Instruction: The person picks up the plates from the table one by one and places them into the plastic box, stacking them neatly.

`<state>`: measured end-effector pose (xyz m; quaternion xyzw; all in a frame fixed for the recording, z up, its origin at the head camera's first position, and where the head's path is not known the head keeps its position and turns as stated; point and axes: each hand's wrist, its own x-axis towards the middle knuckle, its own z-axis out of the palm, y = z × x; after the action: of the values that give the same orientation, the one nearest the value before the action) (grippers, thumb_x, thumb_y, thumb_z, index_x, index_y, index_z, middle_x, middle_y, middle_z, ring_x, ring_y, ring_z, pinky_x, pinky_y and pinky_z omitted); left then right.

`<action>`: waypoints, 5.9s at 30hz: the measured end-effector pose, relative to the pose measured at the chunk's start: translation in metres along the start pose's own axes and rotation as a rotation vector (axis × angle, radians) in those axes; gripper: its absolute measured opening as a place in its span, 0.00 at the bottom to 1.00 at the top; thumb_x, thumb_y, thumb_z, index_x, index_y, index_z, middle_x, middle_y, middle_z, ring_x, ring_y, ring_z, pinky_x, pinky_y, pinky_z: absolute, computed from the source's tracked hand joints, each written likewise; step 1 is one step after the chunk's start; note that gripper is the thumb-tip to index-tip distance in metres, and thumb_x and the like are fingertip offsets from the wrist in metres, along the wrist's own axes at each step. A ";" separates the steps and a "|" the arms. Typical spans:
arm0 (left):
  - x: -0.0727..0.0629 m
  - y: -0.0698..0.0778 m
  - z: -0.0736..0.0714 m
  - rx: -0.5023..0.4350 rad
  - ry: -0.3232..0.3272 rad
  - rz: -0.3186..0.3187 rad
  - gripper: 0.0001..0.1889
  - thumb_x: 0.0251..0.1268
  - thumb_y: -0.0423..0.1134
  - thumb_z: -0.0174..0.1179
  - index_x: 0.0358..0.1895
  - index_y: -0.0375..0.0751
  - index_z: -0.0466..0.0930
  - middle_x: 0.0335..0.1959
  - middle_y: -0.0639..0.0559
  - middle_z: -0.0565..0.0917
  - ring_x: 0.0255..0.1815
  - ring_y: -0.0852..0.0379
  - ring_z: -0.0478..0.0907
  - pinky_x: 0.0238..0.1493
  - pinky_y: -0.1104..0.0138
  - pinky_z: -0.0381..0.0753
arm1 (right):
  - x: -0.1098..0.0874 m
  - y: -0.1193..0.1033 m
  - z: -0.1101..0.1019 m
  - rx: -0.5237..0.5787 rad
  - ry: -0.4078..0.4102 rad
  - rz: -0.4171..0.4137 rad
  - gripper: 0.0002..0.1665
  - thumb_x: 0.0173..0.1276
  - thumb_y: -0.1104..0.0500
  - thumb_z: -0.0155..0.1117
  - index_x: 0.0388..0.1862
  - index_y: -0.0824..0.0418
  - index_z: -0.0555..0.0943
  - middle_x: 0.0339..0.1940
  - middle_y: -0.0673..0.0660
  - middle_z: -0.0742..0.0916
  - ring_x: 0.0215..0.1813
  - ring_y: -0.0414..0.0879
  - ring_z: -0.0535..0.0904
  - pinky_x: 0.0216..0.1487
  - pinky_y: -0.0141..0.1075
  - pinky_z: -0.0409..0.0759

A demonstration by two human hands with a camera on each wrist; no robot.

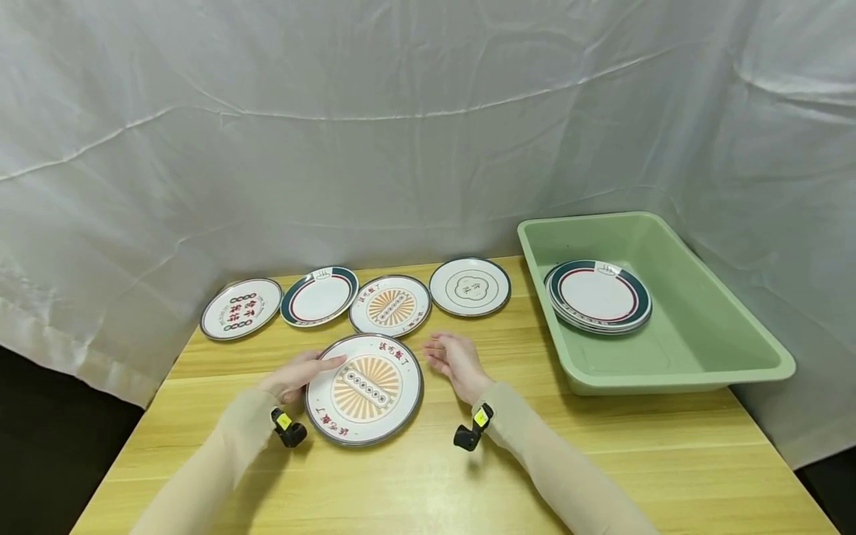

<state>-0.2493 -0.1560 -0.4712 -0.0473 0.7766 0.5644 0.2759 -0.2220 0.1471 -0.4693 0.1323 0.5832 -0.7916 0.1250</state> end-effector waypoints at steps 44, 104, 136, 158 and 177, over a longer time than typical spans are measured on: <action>0.014 0.024 0.074 -0.183 0.164 0.063 0.23 0.76 0.55 0.53 0.55 0.38 0.78 0.32 0.53 0.85 0.29 0.61 0.82 0.37 0.71 0.83 | 0.000 -0.026 -0.063 0.145 0.094 -0.044 0.18 0.78 0.67 0.42 0.64 0.65 0.68 0.41 0.49 0.86 0.44 0.39 0.83 0.54 0.28 0.83; 0.014 0.095 0.131 -0.541 0.361 0.237 0.21 0.82 0.47 0.45 0.65 0.37 0.74 0.60 0.43 0.81 0.59 0.55 0.79 0.69 0.63 0.76 | -0.016 -0.065 -0.021 0.372 -0.026 -0.145 0.31 0.83 0.48 0.39 0.80 0.53 0.57 0.75 0.52 0.72 0.67 0.40 0.74 0.70 0.29 0.74; 0.020 0.080 0.129 -0.470 0.269 0.197 0.22 0.80 0.48 0.44 0.65 0.38 0.73 0.50 0.49 0.82 0.47 0.61 0.78 0.58 0.71 0.77 | -0.018 -0.055 -0.019 0.372 0.056 -0.042 0.35 0.82 0.67 0.35 0.83 0.61 0.42 0.83 0.62 0.58 0.83 0.53 0.58 0.80 0.38 0.65; 0.020 0.084 0.123 -0.586 0.243 0.193 0.20 0.79 0.50 0.42 0.55 0.41 0.78 0.27 0.62 0.80 0.23 0.70 0.74 0.24 0.78 0.71 | -0.028 -0.063 -0.020 0.400 0.120 -0.035 0.35 0.82 0.66 0.36 0.83 0.63 0.43 0.83 0.62 0.59 0.82 0.51 0.59 0.78 0.36 0.67; 0.022 0.093 0.128 -0.517 0.248 0.271 0.20 0.80 0.49 0.42 0.60 0.43 0.77 0.44 0.53 0.82 0.33 0.66 0.79 0.36 0.73 0.80 | -0.041 -0.083 -0.023 0.426 0.194 -0.088 0.36 0.81 0.68 0.34 0.83 0.62 0.40 0.84 0.60 0.58 0.83 0.49 0.59 0.77 0.33 0.68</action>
<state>-0.2554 -0.0018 -0.4299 -0.0804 0.6342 0.7648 0.0802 -0.2112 0.1948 -0.3874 0.2057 0.4176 -0.8850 0.0029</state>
